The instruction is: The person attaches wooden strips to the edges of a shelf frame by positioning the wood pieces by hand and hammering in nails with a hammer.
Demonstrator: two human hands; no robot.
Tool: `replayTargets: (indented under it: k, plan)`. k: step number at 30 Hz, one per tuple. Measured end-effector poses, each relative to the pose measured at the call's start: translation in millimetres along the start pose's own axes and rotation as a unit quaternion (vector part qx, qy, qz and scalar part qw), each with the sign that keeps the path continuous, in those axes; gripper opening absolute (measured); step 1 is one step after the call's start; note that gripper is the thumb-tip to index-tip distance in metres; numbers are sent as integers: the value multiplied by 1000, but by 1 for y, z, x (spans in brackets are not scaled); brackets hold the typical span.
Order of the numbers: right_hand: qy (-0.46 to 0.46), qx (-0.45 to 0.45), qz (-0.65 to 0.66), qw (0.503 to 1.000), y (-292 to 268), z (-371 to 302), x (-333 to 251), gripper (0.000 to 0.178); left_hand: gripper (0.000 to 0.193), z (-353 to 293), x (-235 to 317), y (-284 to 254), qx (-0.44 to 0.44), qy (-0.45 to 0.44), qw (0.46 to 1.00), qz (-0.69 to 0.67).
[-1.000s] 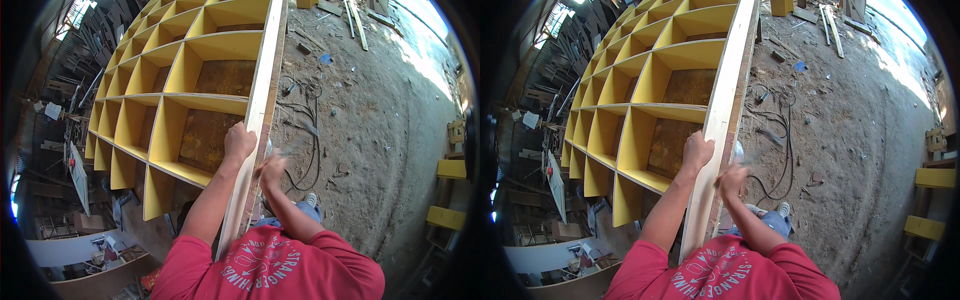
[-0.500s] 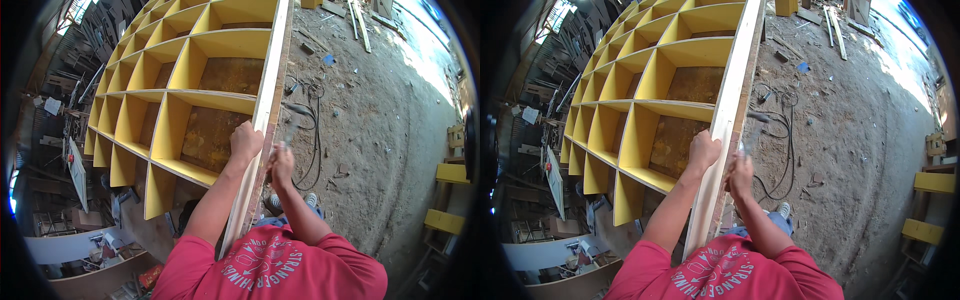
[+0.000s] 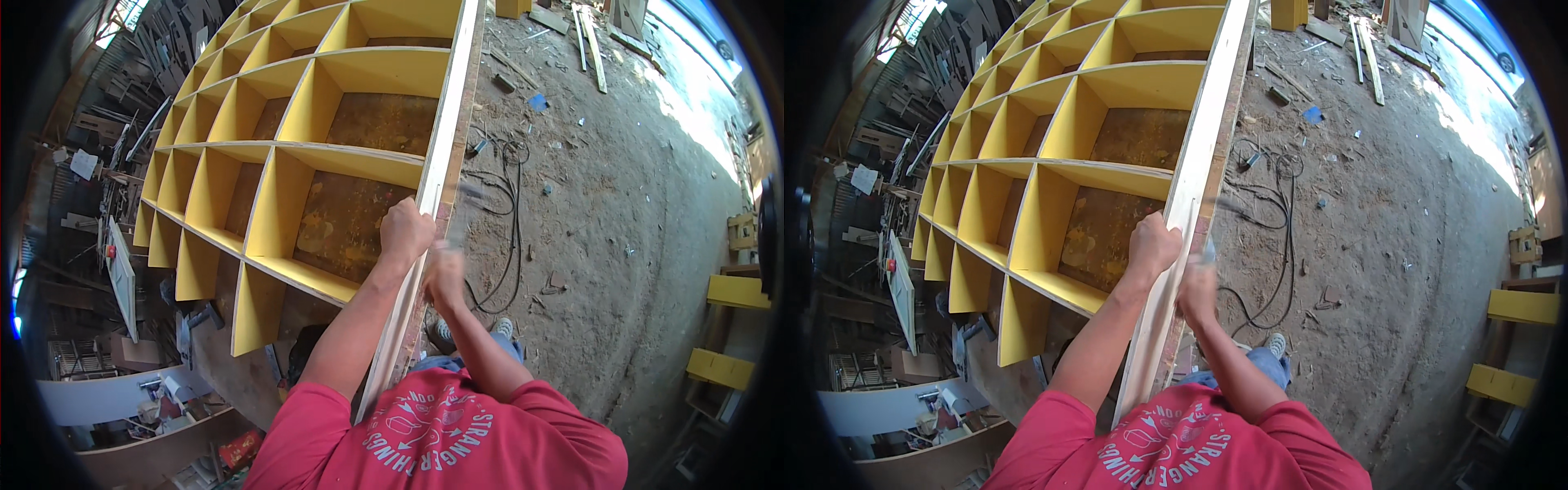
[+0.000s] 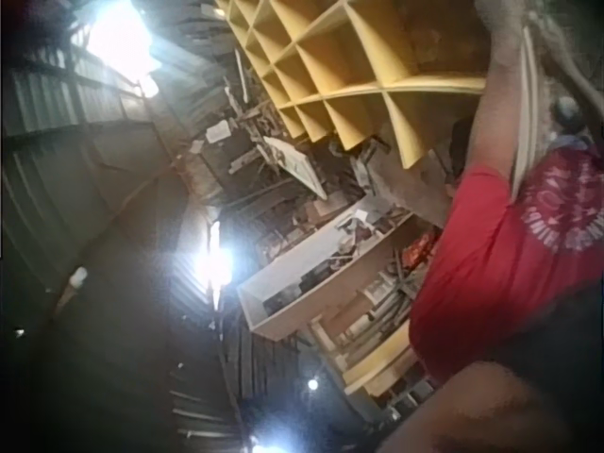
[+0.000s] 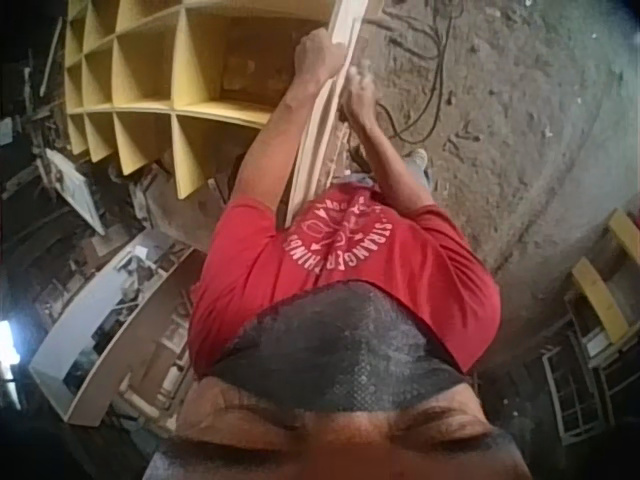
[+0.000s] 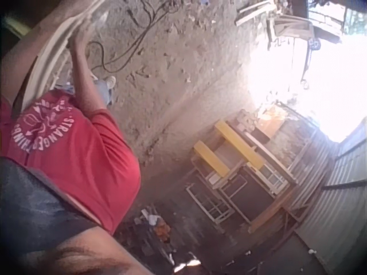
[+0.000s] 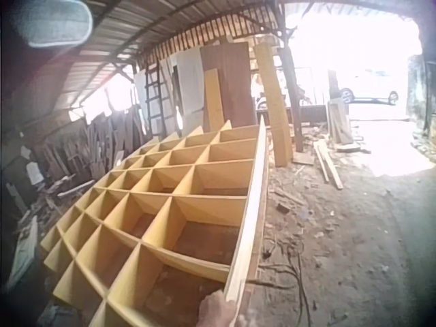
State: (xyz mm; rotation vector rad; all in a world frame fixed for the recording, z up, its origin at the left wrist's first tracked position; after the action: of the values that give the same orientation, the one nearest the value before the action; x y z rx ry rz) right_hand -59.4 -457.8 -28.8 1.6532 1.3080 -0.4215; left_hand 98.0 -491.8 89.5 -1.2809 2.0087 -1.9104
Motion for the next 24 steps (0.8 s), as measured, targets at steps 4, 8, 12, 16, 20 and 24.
replayTargets:
  k: [4, 8, 12, 16, 20, 24]
  plan:
    - [31, -97, -78, 992, 3, 13, 3, 27, 32, -3, -2, -3, -6, -17, 1000, -20]
    - [26, -115, -77, 990, 14, 8, 8, 27, 31, -7, -1, -2, -16, -37, 999, -22]
    - [46, -131, -100, 985, 1, 11, 2, 21, 36, -4, -12, -5, -31, -57, 997, -52]
    - [42, -75, -67, 994, 18, 2, 15, 19, 32, -5, -6, -7, -24, -52, 997, -53]
    - [91, -131, -174, 972, -12, 12, -2, 22, 27, -8, -10, -5, -14, -40, 998, -56]
    - [74, -89, -201, 973, -55, 26, -34, 26, 30, -9, -13, -1, -36, -43, 993, -102]
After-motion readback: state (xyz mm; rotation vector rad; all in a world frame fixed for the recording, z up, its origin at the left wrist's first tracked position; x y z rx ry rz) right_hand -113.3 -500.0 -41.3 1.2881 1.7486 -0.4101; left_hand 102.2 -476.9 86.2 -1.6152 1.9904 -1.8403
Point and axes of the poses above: each hand's wrist, its own z-axis towards the middle knuckle, its own y-axis out of the palm, x = y × z, the point moved 10 cm from there along z, towards the middle knuckle, and after that the axes turned 4 degrees about -x, right-handed, at the moved point
